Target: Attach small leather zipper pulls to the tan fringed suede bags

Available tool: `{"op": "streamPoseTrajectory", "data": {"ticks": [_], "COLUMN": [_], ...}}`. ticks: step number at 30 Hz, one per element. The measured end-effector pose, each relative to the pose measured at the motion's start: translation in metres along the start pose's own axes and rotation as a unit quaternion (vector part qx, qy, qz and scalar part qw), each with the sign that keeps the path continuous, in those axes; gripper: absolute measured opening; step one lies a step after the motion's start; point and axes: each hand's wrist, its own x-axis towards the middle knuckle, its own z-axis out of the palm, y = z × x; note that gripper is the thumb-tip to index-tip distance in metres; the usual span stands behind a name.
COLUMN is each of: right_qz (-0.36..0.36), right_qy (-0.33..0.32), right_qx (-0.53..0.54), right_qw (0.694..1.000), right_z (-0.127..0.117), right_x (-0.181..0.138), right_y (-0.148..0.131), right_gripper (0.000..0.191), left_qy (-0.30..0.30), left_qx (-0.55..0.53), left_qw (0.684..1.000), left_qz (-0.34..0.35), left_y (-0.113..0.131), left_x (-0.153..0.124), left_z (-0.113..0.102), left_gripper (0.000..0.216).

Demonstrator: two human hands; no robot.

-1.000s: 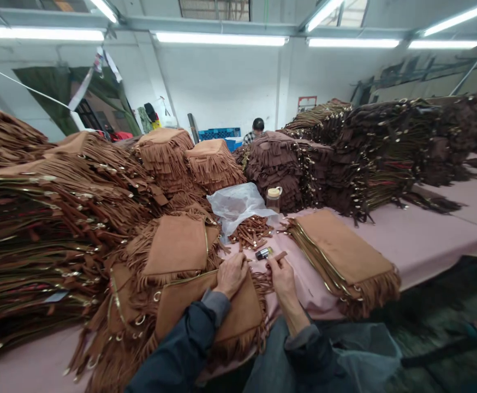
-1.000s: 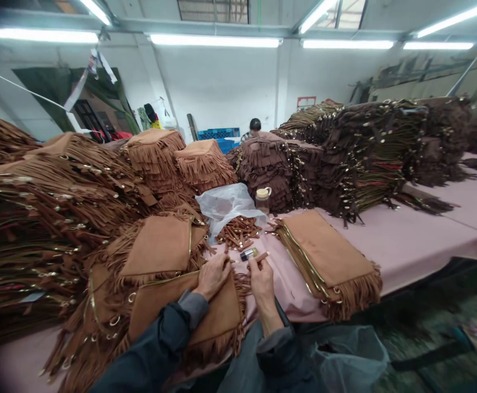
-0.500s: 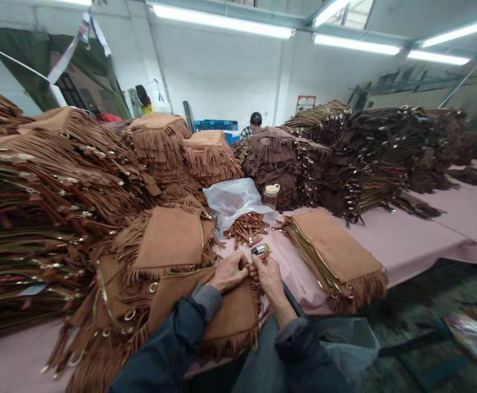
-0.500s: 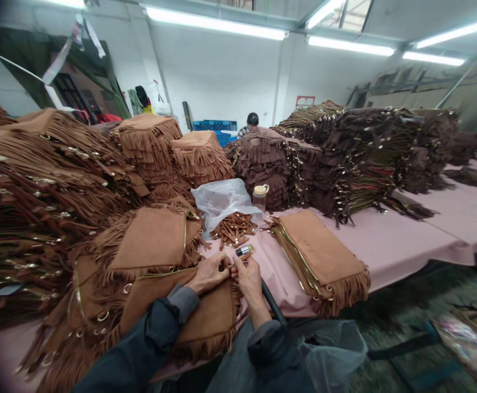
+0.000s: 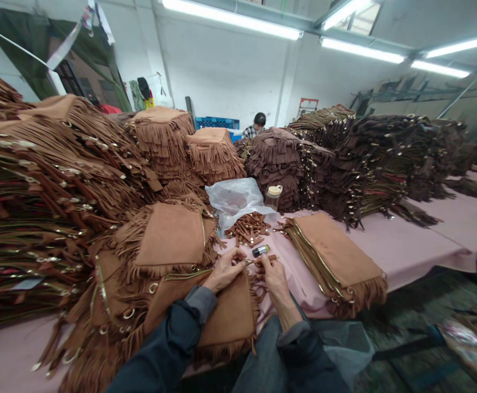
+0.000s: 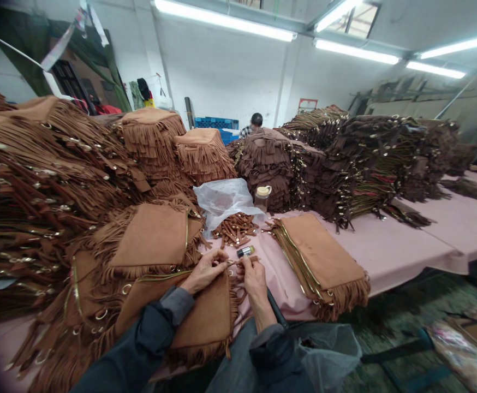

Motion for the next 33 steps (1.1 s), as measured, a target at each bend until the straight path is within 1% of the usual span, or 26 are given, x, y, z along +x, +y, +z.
{"op": "streamPoseTrajectory", "data": {"ticks": [3, 8, 12, 15, 18, 21, 23, 28, 33], "right_qz": [0.021, 0.003, -0.005, -0.019, -0.027, -0.029, -0.029, -0.017, -0.009], "right_qy": [0.004, -0.002, 0.003, 0.014, 0.012, 0.005, -0.004, -0.001, -0.027], "right_qx": [0.016, 0.037, 0.050, 0.058, 0.061, 0.057, 0.048, -0.004, 0.015], "right_qw": [1.000, 0.999, 0.999, 0.998, 0.998, 0.998, 0.998, 1.000, 0.999], "right_z": [-0.0008, -0.0002, -0.0005, -0.0012, -0.0010, 0.0004, 0.0013, 0.0006, -0.0018], "right_x": [-0.0013, 0.0000, 0.0021, 0.0038, 0.0053, 0.0054, 0.0047, 0.0023, 0.0035], "right_y": [-0.0027, -0.0027, 0.0001, 0.0019, 0.0028, 0.0033, 0.0038, 0.0056, 0.0059], "right_gripper": [0.048, 0.044, 0.043, 0.044, 0.046, 0.045, 0.045, 0.049, 0.053], "left_qy": [-0.003, 0.000, 0.003, 0.005, 0.003, -0.007, -0.019, -0.035, -0.059], "left_qx": [-0.017, -0.035, -0.038, -0.033, -0.018, -0.004, -0.010, -0.020, 0.003], "left_qw": [1.000, 0.999, 0.999, 0.999, 1.000, 1.000, 1.000, 0.999, 0.997], "left_qz": [-0.003, -0.018, -0.013, -0.012, -0.004, 0.001, 0.007, 0.027, 0.040], "left_y": [-0.0003, -0.0024, -0.0041, -0.0066, -0.0082, -0.0070, -0.0057, -0.0059, -0.0040], "left_x": [0.0006, 0.0011, 0.0006, 0.0003, -0.0003, -0.0016, -0.0025, -0.0020, -0.0012], "left_z": [0.0020, 0.0035, 0.0044, 0.0054, 0.0062, 0.0072, 0.0081, 0.0088, 0.0050], "left_gripper": [0.014, 0.013, 0.014, 0.014, 0.014, 0.017, 0.022, 0.028, 0.027]}}
